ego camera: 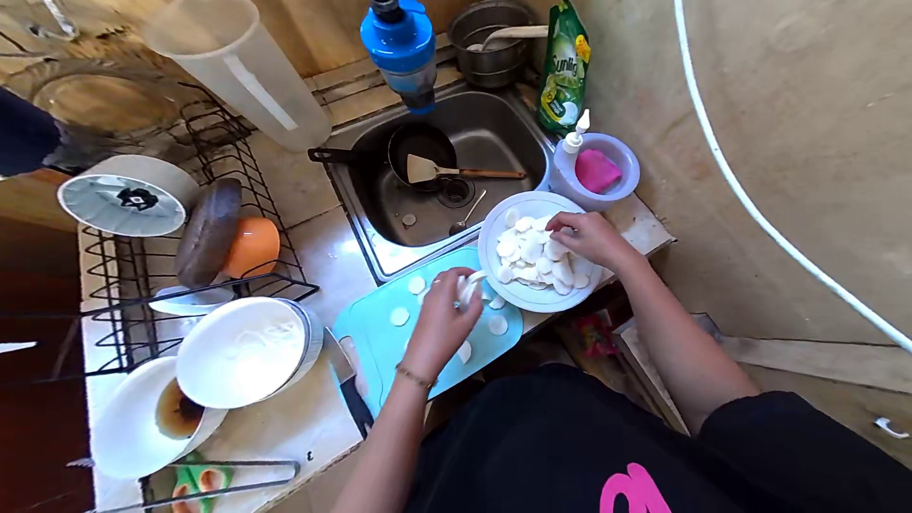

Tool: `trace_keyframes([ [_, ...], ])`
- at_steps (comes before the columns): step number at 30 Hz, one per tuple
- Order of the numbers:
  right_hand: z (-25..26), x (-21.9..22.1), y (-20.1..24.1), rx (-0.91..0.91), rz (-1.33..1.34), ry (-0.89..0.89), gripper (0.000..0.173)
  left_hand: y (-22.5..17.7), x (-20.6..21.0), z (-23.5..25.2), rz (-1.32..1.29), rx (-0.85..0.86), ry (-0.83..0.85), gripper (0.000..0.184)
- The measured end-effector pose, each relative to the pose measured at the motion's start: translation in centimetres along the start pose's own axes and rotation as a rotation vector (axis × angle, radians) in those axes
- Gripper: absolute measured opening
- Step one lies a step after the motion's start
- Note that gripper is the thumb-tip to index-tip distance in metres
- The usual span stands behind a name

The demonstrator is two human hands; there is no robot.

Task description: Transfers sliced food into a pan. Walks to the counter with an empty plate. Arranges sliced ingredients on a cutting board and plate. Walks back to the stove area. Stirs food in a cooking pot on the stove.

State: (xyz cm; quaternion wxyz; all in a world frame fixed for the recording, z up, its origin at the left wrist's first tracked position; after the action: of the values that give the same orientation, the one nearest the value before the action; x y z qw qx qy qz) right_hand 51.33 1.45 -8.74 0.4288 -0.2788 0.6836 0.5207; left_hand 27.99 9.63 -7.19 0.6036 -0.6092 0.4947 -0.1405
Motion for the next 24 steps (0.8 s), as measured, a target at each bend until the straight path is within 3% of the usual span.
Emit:
trace_keyframes([
  [5, -1.7, -0.2, 0.2, 0.058, -0.039, -0.039, 0.024, -2.1, 5.5, 5.0, 0.000, 0.035, 0.166, 0.042],
  [9, -3.1, 3.0, 0.6, 0.138, -0.088, 0.133, 0.050, -1.2, 7.8, 6.5, -0.015, -0.032, 0.286, 0.064],
  [14, -3.3, 3.1, -0.2, 0.136, 0.051, 0.083, 0.035, -1.2, 7.3, 6.5, 0.085, -0.003, 0.265, 0.046],
  [17, -3.1, 1.2, -1.4, 0.165, 0.087, -0.016, 0.040, -1.2, 7.4, 7.0, 0.183, -0.007, 0.230, 0.039],
  [20, -3.3, -0.6, -2.6, 0.264, -0.075, -0.045, 0.047, -0.9, 7.8, 7.5, 0.275, -0.010, 0.218, 0.035],
  [24, -4.1, 0.3, -3.3, 0.447, -0.287, 0.215, 0.046, -0.8, 8.1, 8.1, 0.390, 0.041, 0.222, 0.060],
])
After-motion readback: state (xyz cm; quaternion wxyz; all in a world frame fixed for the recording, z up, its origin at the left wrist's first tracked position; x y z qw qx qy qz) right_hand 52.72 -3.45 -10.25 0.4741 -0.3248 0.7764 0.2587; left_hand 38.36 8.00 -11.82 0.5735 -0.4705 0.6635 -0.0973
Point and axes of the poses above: each hand's wrist, its own z-axis towards the middle knuckle, its own x-axis out of the palm, y = z × x, the point moved 10 cm from there along z, towards the middle knuckle, and after that the axes turned 11 degrees about -z, right-handed, at the moved point
